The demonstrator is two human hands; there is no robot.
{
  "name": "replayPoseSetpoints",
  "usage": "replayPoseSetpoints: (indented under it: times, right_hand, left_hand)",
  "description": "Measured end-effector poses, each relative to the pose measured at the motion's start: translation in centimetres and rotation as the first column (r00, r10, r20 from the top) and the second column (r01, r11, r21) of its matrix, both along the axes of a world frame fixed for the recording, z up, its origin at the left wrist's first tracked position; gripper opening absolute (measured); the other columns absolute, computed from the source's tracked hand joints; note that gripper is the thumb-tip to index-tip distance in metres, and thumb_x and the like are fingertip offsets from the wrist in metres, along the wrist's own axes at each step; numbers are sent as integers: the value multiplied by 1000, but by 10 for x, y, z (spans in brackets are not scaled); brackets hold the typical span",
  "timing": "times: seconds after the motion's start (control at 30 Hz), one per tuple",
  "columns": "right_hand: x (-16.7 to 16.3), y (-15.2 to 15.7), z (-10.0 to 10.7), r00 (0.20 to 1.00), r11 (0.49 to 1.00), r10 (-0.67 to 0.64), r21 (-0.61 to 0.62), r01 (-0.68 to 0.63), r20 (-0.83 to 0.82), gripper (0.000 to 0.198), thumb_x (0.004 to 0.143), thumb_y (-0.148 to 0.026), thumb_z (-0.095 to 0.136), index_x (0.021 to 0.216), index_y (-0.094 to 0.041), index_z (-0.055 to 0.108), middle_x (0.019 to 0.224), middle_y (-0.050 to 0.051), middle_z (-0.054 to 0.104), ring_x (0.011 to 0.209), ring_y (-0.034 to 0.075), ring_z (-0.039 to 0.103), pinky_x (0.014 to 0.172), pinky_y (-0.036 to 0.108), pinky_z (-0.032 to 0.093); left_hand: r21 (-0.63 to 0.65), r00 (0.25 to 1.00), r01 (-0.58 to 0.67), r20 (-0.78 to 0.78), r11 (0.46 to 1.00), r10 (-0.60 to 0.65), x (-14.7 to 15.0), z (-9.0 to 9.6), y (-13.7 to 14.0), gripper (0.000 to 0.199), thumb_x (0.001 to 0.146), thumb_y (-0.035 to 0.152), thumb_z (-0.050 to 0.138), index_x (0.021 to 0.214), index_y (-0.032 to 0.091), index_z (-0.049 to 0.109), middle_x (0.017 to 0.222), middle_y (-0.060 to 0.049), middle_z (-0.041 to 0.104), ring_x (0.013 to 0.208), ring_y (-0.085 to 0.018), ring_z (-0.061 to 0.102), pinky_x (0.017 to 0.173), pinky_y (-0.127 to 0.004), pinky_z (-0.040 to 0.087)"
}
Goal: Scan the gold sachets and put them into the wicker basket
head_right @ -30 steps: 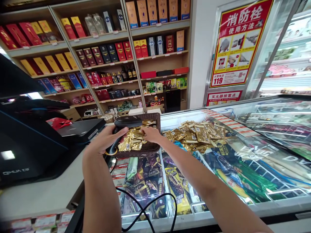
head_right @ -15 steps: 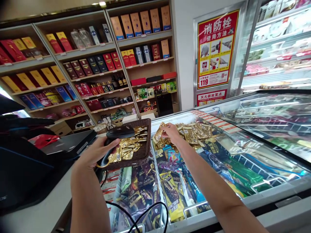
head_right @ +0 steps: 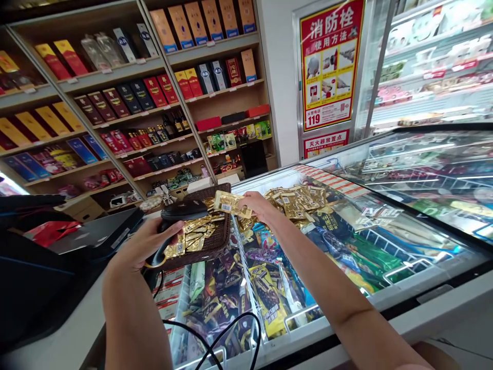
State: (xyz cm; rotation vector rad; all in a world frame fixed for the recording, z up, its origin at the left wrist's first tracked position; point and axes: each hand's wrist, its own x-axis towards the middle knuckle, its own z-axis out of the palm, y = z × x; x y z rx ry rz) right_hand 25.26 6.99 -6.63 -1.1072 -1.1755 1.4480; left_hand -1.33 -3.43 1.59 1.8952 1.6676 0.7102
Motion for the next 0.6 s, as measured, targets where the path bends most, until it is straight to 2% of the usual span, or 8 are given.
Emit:
replayPoseSetpoints:
  times: [0.1, 0.27, 0.43, 0.6]
  right_hand:
    - [4, 1, 2, 998, 999, 36, -18, -37, -57, 23, 58, -8, 63, 74, -21, 52, 74, 0, 62, 72, 15, 60, 62, 24, 50]
    - [9, 7, -1, 994, 997, 73, -5, -74, -79, 25, 61, -7, 61, 78, -21, 50, 73, 1, 61, 73, 17, 62, 68, 27, 54]
    - [11, 9, -1, 991, 997, 68, -13, -70, -117, 28, 60, -6, 62, 78, -22, 47, 75, 0, 62, 75, 17, 65, 70, 28, 56]
    - [11, 12, -5, 991, 997, 76, 7, -76, -109, 29, 62, -6, 62, 79, -22, 46, 80, 3, 63, 75, 18, 64, 63, 27, 55]
  left_hand:
    - [0, 999, -8, -31, 1000, 8, 2, 2, 0, 50, 77, 67, 62, 72, 18, 57, 63, 0, 58, 58, -14, 49, 53, -24, 32]
    - [17, 999, 0, -36, 1000, 1, 7, 2, 0, 49, 78, 67, 61, 69, 19, 56, 61, 0, 55, 55, -13, 45, 51, -24, 30]
    - [63, 999, 22, -49, 998, -19, 13, 3, 0, 50, 79, 67, 58, 64, 19, 53, 59, 1, 52, 55, -13, 43, 53, -24, 30]
    - [64, 998, 35, -54, 997, -31, 17, 3, 1, 51, 79, 67, 58, 61, 19, 52, 57, 1, 53, 54, -12, 42, 52, -24, 30]
